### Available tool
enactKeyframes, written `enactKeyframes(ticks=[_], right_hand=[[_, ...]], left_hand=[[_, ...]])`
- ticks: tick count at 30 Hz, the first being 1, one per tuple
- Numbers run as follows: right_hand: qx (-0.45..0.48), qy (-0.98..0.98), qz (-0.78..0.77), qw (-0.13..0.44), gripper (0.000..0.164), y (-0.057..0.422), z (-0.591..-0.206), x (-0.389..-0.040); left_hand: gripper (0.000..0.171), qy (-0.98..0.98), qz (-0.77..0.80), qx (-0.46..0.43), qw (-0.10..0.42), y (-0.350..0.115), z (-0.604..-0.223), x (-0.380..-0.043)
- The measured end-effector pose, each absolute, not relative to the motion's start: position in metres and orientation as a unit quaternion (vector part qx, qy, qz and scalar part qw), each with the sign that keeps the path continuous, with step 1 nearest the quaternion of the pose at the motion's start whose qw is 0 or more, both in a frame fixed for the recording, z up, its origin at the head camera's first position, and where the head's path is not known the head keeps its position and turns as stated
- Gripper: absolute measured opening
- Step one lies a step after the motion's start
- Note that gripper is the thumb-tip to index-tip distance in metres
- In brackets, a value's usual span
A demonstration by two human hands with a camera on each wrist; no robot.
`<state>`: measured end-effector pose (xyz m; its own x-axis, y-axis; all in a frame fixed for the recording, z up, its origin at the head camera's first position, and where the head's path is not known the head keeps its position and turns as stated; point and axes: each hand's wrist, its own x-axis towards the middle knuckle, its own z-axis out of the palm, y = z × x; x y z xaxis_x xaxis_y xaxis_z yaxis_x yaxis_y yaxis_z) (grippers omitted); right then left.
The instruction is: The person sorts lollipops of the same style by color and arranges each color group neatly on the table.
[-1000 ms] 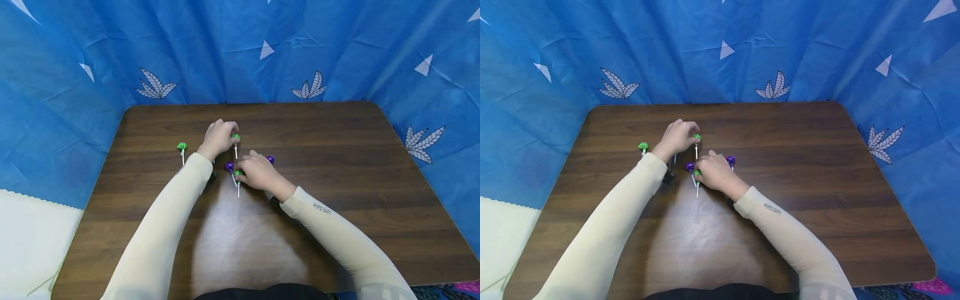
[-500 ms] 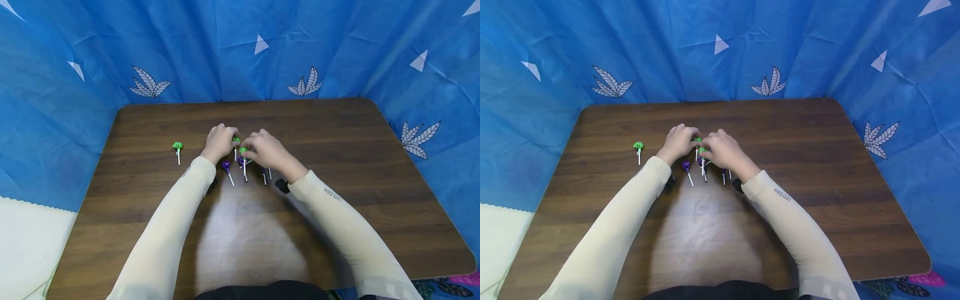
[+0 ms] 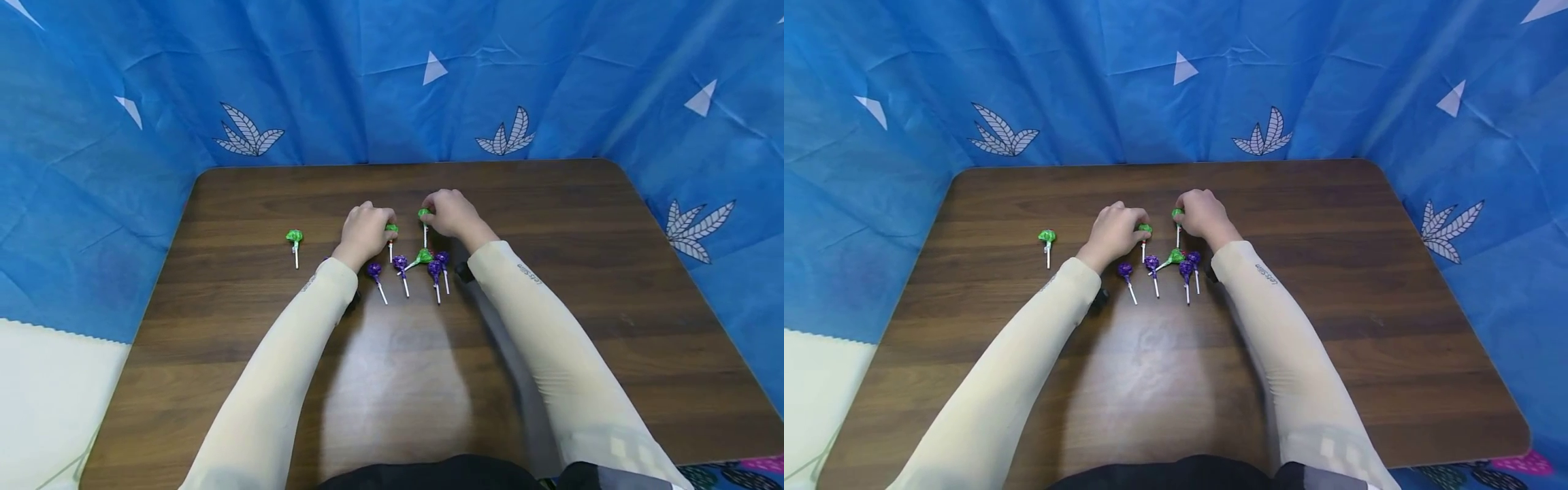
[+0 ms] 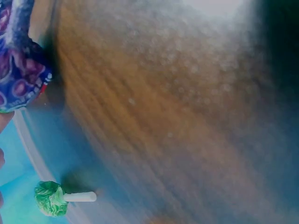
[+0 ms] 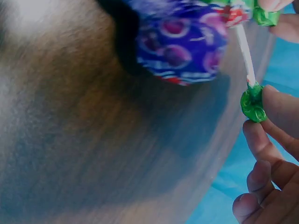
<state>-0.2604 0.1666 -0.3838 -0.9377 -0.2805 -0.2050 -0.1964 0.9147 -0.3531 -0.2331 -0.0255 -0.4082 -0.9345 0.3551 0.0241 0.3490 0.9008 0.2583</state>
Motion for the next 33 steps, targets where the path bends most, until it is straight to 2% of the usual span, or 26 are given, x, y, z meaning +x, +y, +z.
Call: enactKeyframes(ticks=[9, 13, 16, 19, 26, 33], right_hand=[[-0.124, 0.968, -0.154, 0.156, 0.035, 0.170, -0.390, -0.251], [-0.132, 0.969, -0.158, 0.133, 0.040, 0.171, -0.389, -0.246], [-0.144, 0.971, -0.166, 0.096, 0.042, 0.172, -0.386, -0.240], [-0.167, 0.971, -0.159, 0.068, 0.038, 0.172, -0.383, -0.229], [-0.237, 0.966, -0.086, 0.054, 0.035, 0.168, -0.383, -0.196], [-0.251, 0.967, -0.024, 0.040, 0.030, 0.160, -0.389, -0.183]], left_hand=[[0.021, 0.973, 0.130, 0.189, 0.001, -0.026, -0.409, -0.234], [0.022, 0.972, 0.136, 0.191, -0.004, -0.028, -0.409, -0.234], [0.023, 0.971, 0.141, 0.195, -0.003, -0.030, -0.409, -0.233], [0.024, 0.969, 0.145, 0.202, -0.008, -0.032, -0.410, -0.233], [0.031, 0.959, 0.176, 0.218, -0.042, -0.038, -0.405, -0.224], [0.026, 0.947, 0.225, 0.210, -0.092, -0.053, -0.393, -0.205]])
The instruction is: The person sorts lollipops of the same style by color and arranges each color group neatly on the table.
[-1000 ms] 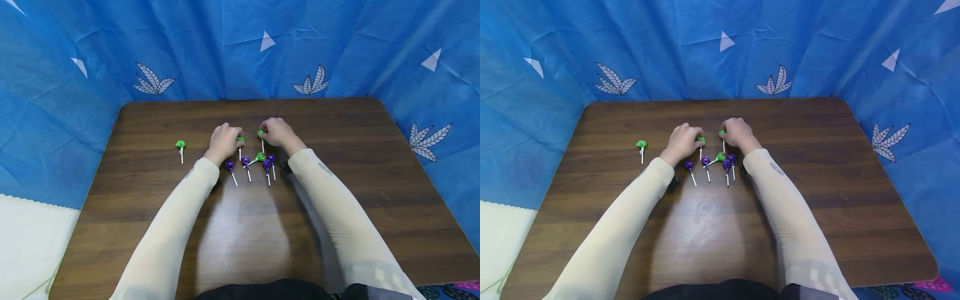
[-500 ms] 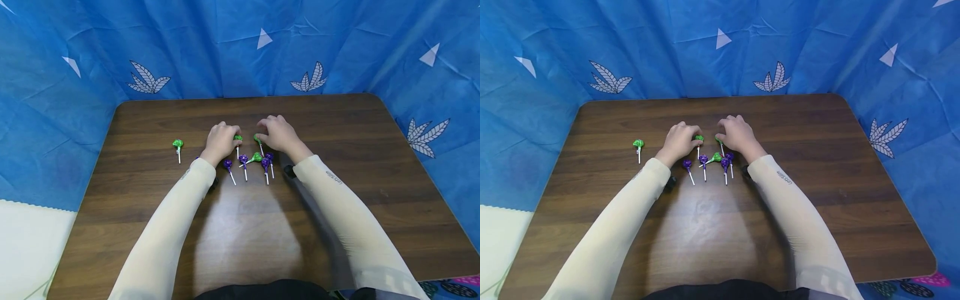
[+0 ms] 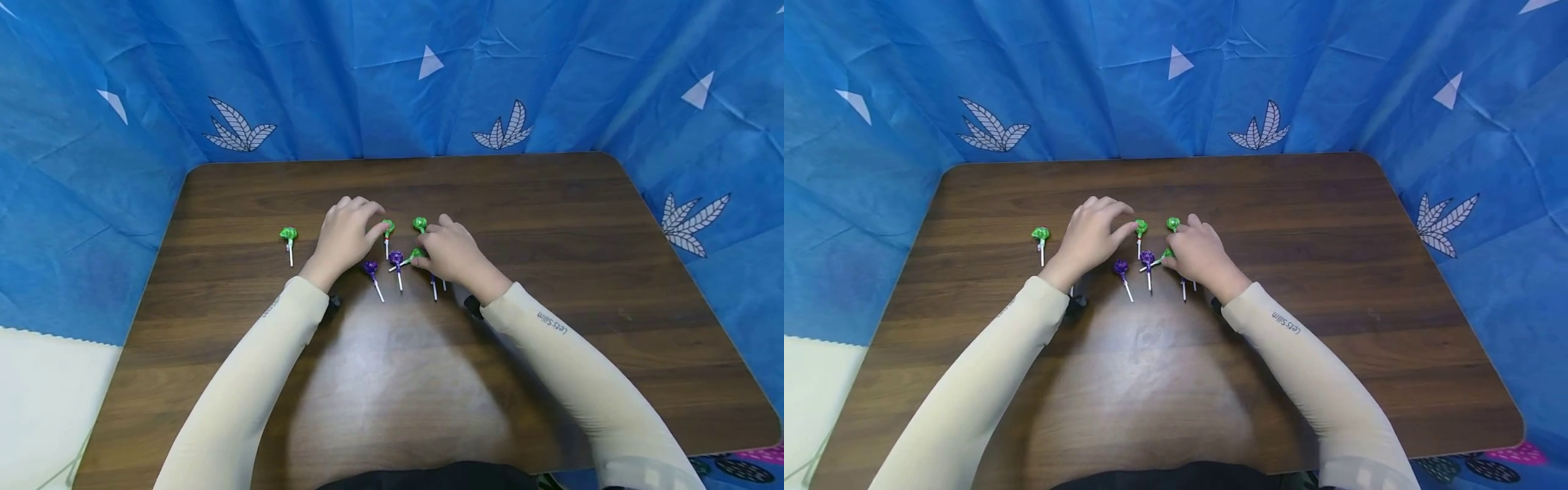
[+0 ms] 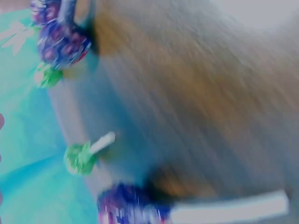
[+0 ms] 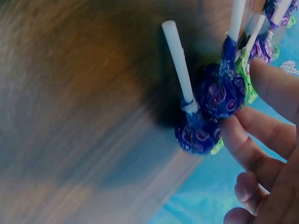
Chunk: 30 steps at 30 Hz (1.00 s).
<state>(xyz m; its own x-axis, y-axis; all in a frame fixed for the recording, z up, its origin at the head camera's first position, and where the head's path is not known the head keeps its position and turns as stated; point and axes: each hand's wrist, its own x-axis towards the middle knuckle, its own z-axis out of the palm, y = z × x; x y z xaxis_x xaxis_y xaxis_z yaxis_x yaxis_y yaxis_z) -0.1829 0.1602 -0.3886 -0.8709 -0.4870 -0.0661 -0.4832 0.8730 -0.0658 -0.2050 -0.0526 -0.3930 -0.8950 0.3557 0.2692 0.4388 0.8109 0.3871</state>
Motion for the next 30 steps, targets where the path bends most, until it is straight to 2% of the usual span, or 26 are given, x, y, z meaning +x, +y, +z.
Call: enactKeyframes(ticks=[14, 22, 25, 30], right_hand=[[-0.221, 0.971, -0.080, 0.043, 0.031, 0.163, -0.398, -0.179], [-0.232, 0.964, -0.132, 0.007, 0.029, 0.179, -0.374, -0.196], [-0.212, 0.964, -0.154, 0.039, 0.030, 0.197, -0.362, -0.211], [-0.172, 0.961, -0.171, 0.130, 0.032, 0.231, -0.359, -0.233]], left_hand=[[0.022, -0.935, -0.276, -0.163, 0.149, -0.090, -0.382, -0.176], [0.022, -0.925, -0.303, -0.153, 0.174, -0.102, -0.379, -0.165], [0.022, -0.927, -0.302, -0.143, 0.171, -0.109, -0.380, -0.163], [0.021, -0.937, -0.290, -0.124, 0.147, -0.123, -0.385, -0.159]])
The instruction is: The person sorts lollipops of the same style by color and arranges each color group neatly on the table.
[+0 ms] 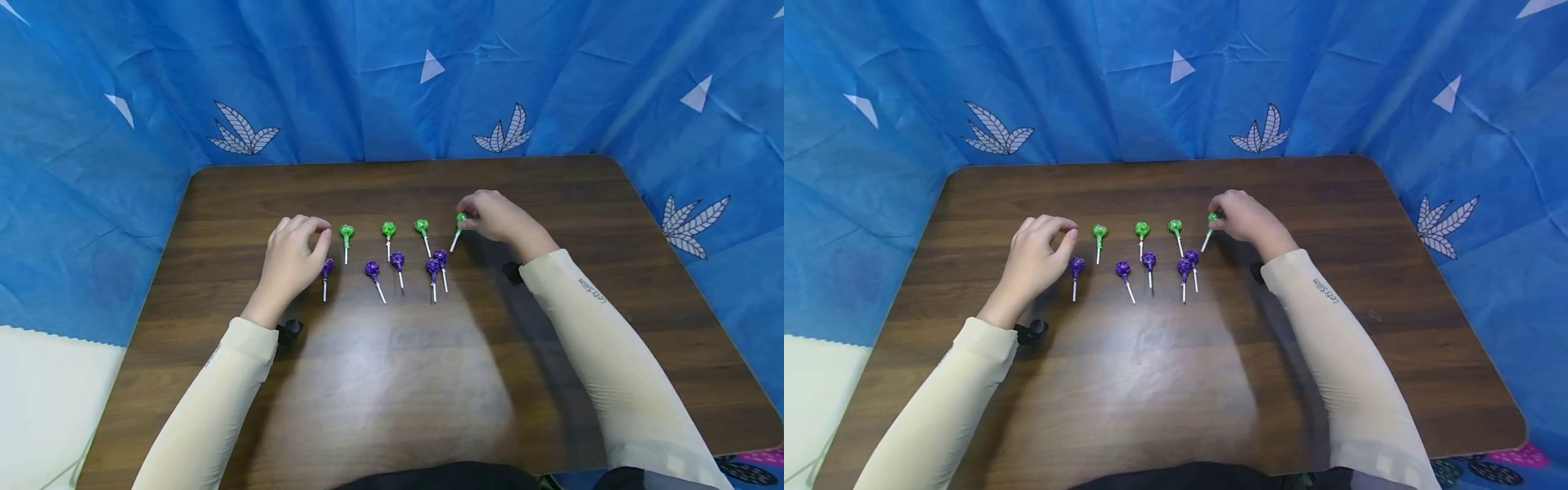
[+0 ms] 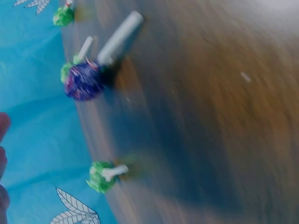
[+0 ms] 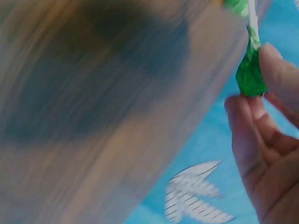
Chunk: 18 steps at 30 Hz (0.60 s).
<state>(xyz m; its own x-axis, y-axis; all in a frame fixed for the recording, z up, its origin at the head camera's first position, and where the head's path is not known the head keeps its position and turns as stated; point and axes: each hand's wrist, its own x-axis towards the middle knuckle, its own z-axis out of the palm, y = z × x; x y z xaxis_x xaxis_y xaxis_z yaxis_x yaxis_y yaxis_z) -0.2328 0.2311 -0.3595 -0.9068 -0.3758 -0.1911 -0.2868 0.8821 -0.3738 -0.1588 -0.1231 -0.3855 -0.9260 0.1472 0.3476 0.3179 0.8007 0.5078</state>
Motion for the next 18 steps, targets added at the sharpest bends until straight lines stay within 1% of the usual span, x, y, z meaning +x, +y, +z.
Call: enactKeyframes(ticks=[3, 7, 11, 18], right_hand=[[-0.154, 0.958, -0.174, 0.171, 0.034, 0.246, -0.366, -0.241], [-0.129, 0.955, -0.189, 0.191, 0.035, 0.256, -0.377, -0.246], [-0.110, 0.953, -0.212, 0.188, 0.034, 0.258, -0.386, -0.247], [-0.106, 0.953, -0.226, 0.170, 0.032, 0.259, -0.398, -0.248]], left_hand=[[0.023, -0.947, -0.275, -0.116, 0.122, -0.130, -0.389, -0.156], [0.028, -0.960, -0.247, -0.110, 0.078, -0.135, -0.394, -0.152], [0.033, -0.967, -0.225, -0.109, 0.046, -0.137, -0.400, -0.150], [0.033, -0.973, -0.204, -0.108, 0.028, -0.135, -0.408, -0.148]])
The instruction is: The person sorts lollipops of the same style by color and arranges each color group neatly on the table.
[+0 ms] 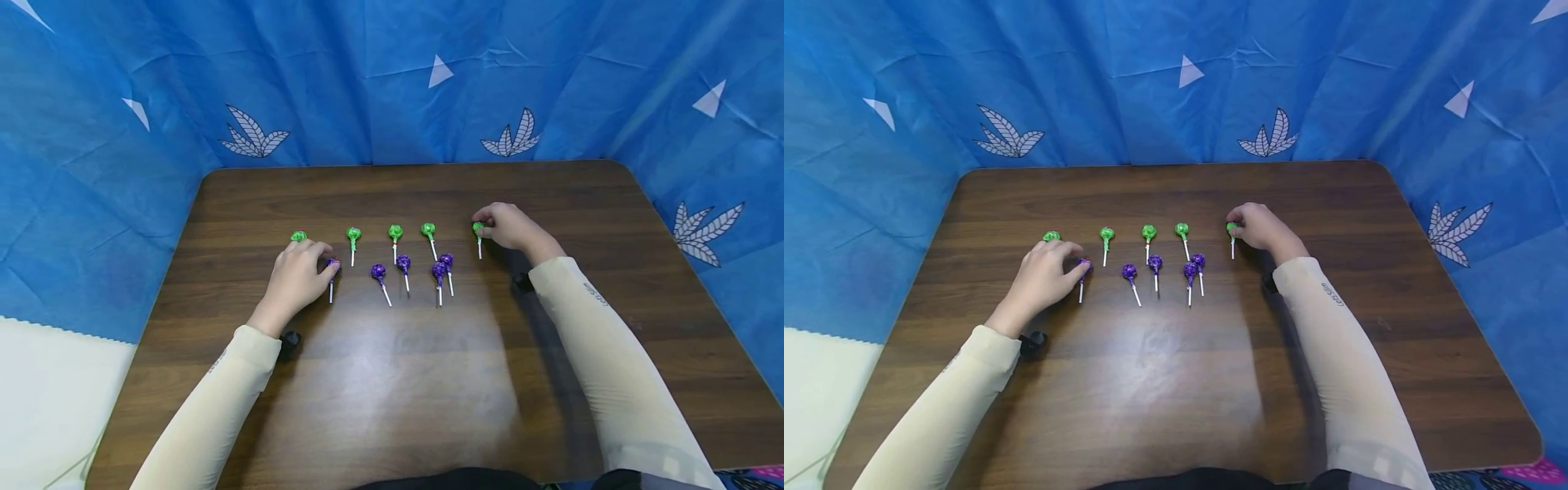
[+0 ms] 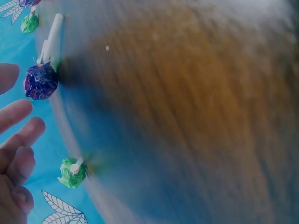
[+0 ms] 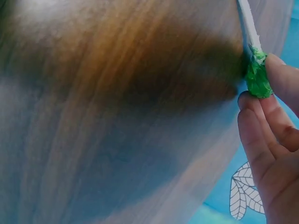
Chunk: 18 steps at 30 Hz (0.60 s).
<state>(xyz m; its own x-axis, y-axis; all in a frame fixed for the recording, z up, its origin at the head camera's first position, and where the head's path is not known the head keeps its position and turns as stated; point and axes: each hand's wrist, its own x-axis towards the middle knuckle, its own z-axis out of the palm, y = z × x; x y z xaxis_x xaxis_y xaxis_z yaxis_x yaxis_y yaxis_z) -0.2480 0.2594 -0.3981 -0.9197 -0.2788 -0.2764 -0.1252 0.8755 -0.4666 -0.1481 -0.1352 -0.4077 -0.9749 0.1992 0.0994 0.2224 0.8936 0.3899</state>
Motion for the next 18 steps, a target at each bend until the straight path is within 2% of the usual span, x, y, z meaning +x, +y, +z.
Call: enactKeyframes(ticks=[7, 9, 15, 18], right_hand=[[-0.114, 0.956, -0.220, 0.154, 0.035, 0.261, -0.397, -0.246], [-0.122, 0.964, -0.203, 0.123, 0.035, 0.259, -0.395, -0.244], [-0.184, 0.968, -0.167, -0.019, 0.036, 0.227, -0.385, -0.232], [-0.230, 0.958, -0.169, -0.035, 0.037, 0.195, -0.381, -0.220]], left_hand=[[0.033, -0.974, -0.196, -0.114, 0.020, -0.132, -0.409, -0.147], [0.033, -0.973, -0.196, -0.117, 0.019, -0.132, -0.409, -0.148], [0.032, -0.973, -0.195, -0.122, 0.016, -0.131, -0.411, -0.148], [0.032, -0.972, -0.198, -0.125, 0.013, -0.131, -0.412, -0.149]])
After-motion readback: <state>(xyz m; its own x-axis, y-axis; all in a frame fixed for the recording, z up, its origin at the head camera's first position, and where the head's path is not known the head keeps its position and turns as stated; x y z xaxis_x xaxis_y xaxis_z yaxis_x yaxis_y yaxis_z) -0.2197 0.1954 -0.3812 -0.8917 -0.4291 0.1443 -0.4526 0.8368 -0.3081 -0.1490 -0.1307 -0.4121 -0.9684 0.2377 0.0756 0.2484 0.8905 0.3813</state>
